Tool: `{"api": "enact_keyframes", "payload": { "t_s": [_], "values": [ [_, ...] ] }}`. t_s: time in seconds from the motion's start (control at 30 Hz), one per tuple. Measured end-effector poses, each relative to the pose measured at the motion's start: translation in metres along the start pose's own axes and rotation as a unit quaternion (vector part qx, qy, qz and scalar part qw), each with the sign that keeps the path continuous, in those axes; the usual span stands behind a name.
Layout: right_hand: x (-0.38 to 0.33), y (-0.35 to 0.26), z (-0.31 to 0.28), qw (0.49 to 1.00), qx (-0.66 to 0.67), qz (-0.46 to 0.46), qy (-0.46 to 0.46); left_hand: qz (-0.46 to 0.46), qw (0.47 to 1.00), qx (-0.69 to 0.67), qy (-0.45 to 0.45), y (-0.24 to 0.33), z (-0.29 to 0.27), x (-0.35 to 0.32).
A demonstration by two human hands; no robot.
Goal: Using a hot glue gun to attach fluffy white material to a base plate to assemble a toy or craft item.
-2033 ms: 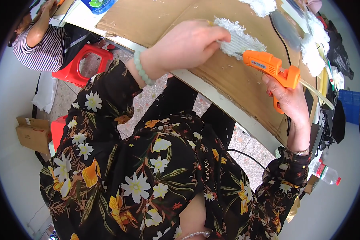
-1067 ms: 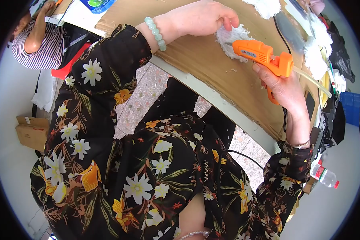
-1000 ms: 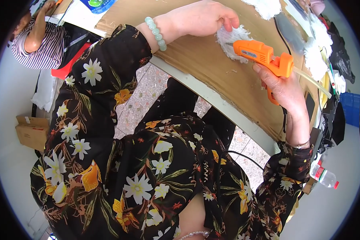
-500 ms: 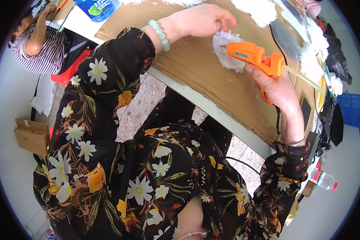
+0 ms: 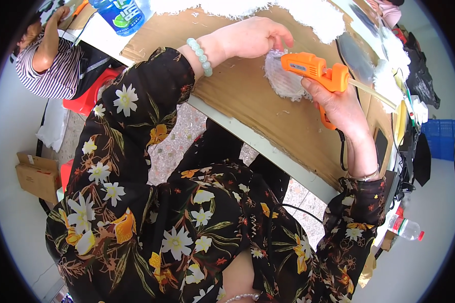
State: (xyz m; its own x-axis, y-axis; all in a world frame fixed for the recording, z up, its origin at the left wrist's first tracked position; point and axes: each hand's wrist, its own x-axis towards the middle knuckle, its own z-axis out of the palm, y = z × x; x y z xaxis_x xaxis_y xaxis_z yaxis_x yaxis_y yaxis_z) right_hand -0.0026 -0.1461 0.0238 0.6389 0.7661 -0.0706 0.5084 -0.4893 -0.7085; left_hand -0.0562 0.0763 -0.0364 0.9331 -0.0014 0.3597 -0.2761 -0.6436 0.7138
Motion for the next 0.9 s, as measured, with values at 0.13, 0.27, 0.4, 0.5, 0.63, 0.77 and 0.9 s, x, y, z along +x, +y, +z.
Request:
{"api": "enact_keyframes", "payload": {
  "t_s": [0.13, 0.27, 0.4, 0.5, 0.63, 0.77, 0.9],
  "values": [
    [-0.005, -0.002, 0.001, 0.999, 0.029, 0.017, -0.029, -0.004, 1.0, -0.009, -0.008, -0.001, 0.001, -0.003],
    [-0.004, -0.003, -0.002, 0.998, 0.014, 0.053, -0.034, 0.007, 1.0, -0.005, 0.002, -0.001, 0.001, -0.004],
    [-0.007, 0.0, -0.003, 0.998, 0.025, 0.048, -0.039, -0.004, 1.0, -0.02, 0.009, 0.001, 0.002, -0.009],
    [-0.009, -0.002, -0.002, 0.997, 0.032, 0.048, -0.045, 0.006, 1.0, 0.013, 0.002, -0.001, 0.004, -0.009],
    [-0.01, 0.0, -0.003, 0.997, 0.025, 0.047, -0.05, 0.015, 0.999, 0.036, 0.003, -0.003, 0.007, -0.007],
    [-0.017, -0.001, -0.005, 0.996, 0.016, 0.07, -0.061, 0.016, 0.999, 0.039, 0.012, -0.006, 0.01, -0.009],
    [-0.019, -0.003, -0.005, 0.996, 0.006, 0.068, -0.058, -0.009, 0.999, 0.029, 0.026, -0.005, 0.011, -0.011]
  ]
}}
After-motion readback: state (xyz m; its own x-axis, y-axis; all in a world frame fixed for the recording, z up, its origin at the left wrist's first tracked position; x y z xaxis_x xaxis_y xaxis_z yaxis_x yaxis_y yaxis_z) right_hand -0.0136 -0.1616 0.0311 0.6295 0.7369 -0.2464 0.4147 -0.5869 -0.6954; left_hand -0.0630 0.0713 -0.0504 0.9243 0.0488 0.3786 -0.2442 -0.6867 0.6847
